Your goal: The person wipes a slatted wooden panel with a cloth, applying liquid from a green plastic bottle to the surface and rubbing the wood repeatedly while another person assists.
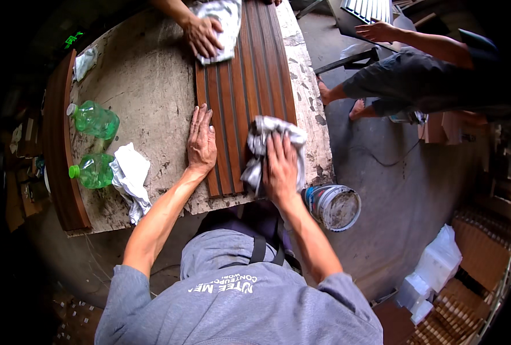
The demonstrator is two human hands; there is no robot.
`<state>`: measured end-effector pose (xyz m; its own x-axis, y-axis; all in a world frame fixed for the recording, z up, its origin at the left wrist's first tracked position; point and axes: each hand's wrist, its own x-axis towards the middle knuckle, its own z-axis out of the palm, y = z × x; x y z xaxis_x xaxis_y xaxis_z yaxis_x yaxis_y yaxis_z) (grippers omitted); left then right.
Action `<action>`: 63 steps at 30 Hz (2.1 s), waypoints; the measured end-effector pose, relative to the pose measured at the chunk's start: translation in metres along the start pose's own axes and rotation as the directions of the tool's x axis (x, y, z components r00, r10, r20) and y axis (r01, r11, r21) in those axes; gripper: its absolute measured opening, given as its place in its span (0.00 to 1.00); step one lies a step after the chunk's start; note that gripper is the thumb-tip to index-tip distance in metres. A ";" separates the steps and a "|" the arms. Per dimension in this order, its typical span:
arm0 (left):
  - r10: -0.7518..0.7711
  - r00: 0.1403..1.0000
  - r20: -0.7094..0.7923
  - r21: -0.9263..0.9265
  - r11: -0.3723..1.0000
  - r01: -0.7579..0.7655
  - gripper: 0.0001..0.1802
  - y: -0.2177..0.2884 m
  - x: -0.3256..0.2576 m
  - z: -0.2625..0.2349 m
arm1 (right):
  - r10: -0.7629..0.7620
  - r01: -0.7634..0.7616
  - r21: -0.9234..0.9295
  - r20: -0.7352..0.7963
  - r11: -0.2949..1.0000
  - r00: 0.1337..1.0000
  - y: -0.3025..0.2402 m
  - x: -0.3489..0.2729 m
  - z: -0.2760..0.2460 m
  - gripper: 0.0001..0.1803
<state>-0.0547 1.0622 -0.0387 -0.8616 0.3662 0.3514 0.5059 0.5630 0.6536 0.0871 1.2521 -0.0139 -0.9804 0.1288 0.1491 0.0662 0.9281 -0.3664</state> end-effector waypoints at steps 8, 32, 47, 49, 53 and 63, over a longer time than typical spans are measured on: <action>-0.076 0.994 -0.075 -0.090 0.994 0.069 0.24 -0.003 -0.002 0.003 | -0.095 0.044 -0.152 -0.347 0.987 0.933 0.061 0.215 0.040 0.23; -0.280 0.929 -0.242 -0.301 0.932 0.202 0.27 -0.015 -0.008 0.004 | -0.283 0.281 0.226 -0.024 0.933 0.959 -0.076 0.045 0.047 0.32; 0.041 0.996 0.082 0.176 0.983 -0.055 0.26 -0.005 -0.003 0.012 | -0.071 0.047 -0.116 -0.217 0.992 0.974 0.040 0.166 0.038 0.24; 0.023 0.999 0.034 0.159 0.987 -0.029 0.25 -0.005 -0.001 0.013 | -0.138 0.123 -0.072 -0.273 0.990 0.952 0.028 0.162 0.043 0.25; -0.014 0.999 0.033 0.194 0.981 0.007 0.25 -0.004 -0.002 0.013 | -0.318 0.320 0.062 -0.044 0.945 0.947 0.006 0.061 0.022 0.28; -0.112 0.990 -0.086 0.032 0.993 0.115 0.28 0.006 -0.007 0.001 | 0.152 -0.523 0.792 0.586 -0.314 0.796 0.011 -0.018 -0.037 0.17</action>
<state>-0.0455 1.0633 -0.0378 -0.9132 0.2359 0.3323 0.4045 0.6249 0.6677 0.1121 1.2725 0.0134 -0.8792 0.0386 -0.4749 0.3451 -0.6357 -0.6905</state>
